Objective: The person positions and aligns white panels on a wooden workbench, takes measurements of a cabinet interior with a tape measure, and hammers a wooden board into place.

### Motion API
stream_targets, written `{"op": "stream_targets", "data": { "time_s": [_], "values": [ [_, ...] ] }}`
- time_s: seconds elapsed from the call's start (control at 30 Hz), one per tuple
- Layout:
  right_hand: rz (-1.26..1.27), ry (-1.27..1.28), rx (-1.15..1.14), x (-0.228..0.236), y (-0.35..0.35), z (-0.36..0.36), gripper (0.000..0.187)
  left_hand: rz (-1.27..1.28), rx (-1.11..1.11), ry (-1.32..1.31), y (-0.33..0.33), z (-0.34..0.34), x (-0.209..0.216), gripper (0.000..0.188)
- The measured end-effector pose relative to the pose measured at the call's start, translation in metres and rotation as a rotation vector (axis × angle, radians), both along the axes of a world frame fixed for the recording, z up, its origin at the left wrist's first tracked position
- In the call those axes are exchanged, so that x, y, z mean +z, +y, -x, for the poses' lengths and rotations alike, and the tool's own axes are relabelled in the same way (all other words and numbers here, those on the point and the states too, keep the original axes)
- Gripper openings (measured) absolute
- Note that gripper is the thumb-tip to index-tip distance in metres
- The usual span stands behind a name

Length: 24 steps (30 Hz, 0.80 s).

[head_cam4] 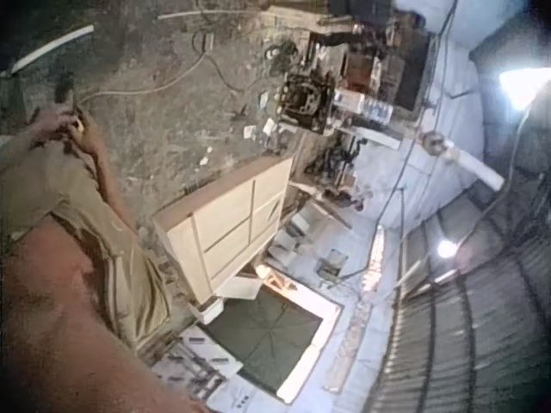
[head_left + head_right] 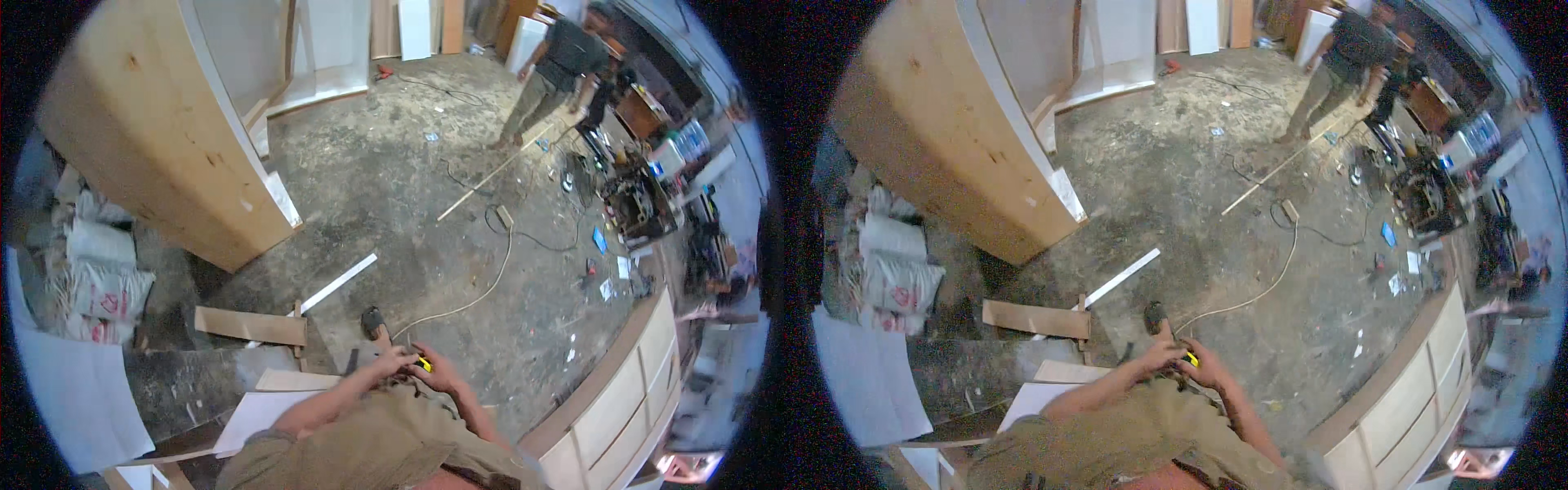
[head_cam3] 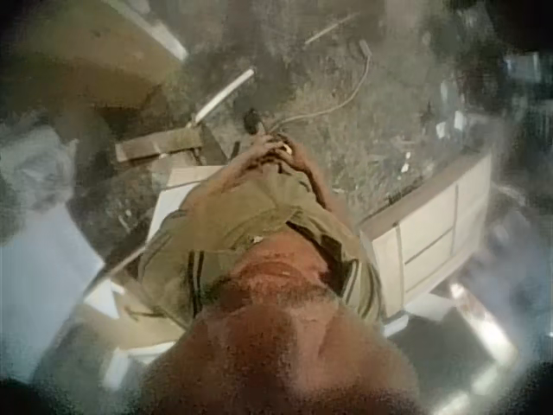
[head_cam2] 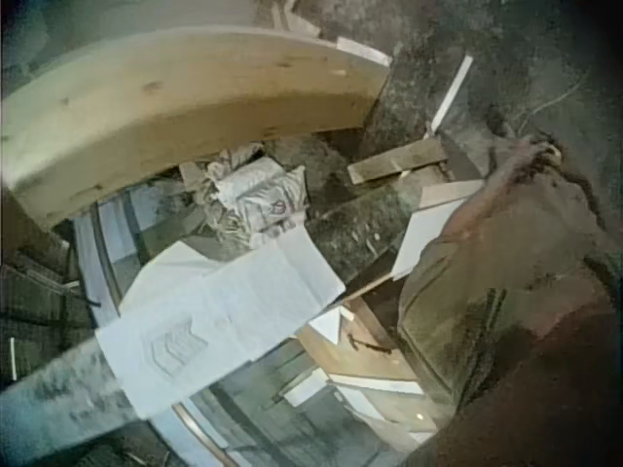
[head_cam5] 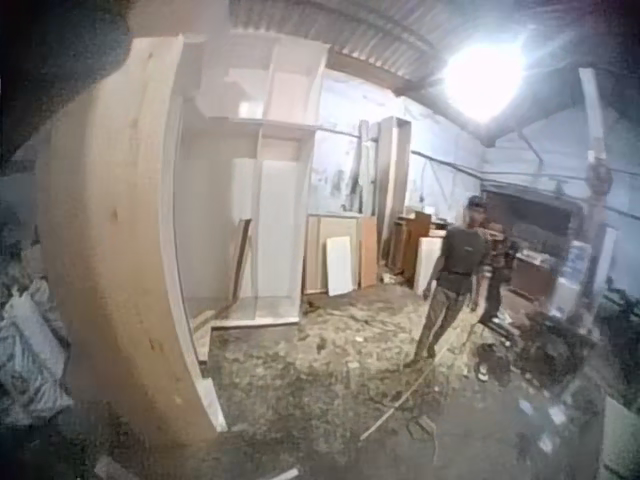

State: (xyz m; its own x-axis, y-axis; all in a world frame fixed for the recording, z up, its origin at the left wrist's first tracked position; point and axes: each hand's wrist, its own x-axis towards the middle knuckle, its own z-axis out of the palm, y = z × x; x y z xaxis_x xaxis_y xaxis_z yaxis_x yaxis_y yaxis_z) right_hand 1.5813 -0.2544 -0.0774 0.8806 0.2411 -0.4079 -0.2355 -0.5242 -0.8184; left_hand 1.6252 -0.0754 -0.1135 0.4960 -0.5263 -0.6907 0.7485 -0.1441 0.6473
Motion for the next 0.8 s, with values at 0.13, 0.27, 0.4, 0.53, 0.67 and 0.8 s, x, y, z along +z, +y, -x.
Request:
{"op": "stream_targets", "data": {
  "time_s": [0.13,0.27,0.4,0.53,0.67,0.8],
  "values": [
    [-0.172,-0.079,-0.06,-0.001,-0.03,-0.097,0.062,-0.112,-0.171,-0.243,-0.008,-0.114,0.014,0.039],
    [0.005,-0.028,0.07,0.007,-0.068,-0.191,0.054,-0.074,0.136,-0.084,0.019,-0.206,-0.001,0.036],
    [0.093,0.021,0.082,-0.008,-0.117,-0.268,0.039,-0.104,0.613,0.056,0.088,-0.297,0.002,0.031],
    [0.159,0.182,0.167,-0.031,-0.163,-0.374,0.039,-0.274,0.811,0.017,0.138,-0.368,-0.034,0.028],
    [0.26,0.04,0.312,-0.032,-0.195,-0.53,0.038,-0.296,0.877,0.086,0.118,-0.453,-0.059,0.029],
    [0.402,-0.104,0.426,-0.012,-0.21,-0.694,0.028,-0.175,1.156,0.05,0.09,-0.542,-0.09,0.028]
  ]
}}
